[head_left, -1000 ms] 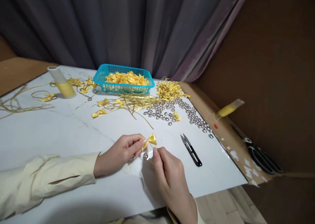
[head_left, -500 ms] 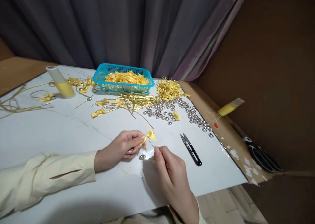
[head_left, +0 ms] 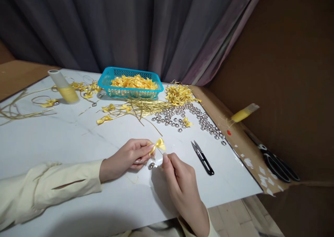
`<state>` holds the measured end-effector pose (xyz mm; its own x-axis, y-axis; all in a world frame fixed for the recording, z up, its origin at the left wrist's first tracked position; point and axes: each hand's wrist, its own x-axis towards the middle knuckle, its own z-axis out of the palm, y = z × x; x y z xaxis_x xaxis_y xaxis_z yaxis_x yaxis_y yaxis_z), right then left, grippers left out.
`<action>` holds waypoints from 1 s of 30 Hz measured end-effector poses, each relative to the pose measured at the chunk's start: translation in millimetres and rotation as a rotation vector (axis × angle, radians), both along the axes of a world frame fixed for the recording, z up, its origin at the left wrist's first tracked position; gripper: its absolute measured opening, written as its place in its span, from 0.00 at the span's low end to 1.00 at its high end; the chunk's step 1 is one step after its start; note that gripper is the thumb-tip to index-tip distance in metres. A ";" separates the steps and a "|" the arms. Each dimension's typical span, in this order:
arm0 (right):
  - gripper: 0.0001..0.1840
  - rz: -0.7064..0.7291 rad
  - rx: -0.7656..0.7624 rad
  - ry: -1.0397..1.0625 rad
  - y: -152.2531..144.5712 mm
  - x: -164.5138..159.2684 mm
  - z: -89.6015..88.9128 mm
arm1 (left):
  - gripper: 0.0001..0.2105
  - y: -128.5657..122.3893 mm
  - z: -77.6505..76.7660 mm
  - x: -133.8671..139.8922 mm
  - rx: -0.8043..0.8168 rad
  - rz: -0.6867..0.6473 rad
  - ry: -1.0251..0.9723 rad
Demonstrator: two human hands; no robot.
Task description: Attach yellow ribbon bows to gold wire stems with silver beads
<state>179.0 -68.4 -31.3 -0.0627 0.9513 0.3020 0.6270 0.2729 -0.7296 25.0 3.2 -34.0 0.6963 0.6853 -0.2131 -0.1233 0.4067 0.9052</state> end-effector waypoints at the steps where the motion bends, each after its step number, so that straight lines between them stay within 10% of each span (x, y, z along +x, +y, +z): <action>1: 0.16 0.001 -0.002 0.001 0.0 -0.1 -0.1 | 0.17 0.0 -0.2 0.0 0.004 0.000 0.000; 30: 0.15 0.018 0.005 0.022 -1.2 2.0 0.3 | 0.16 1.2 0.7 -0.5 -0.053 -0.033 -0.030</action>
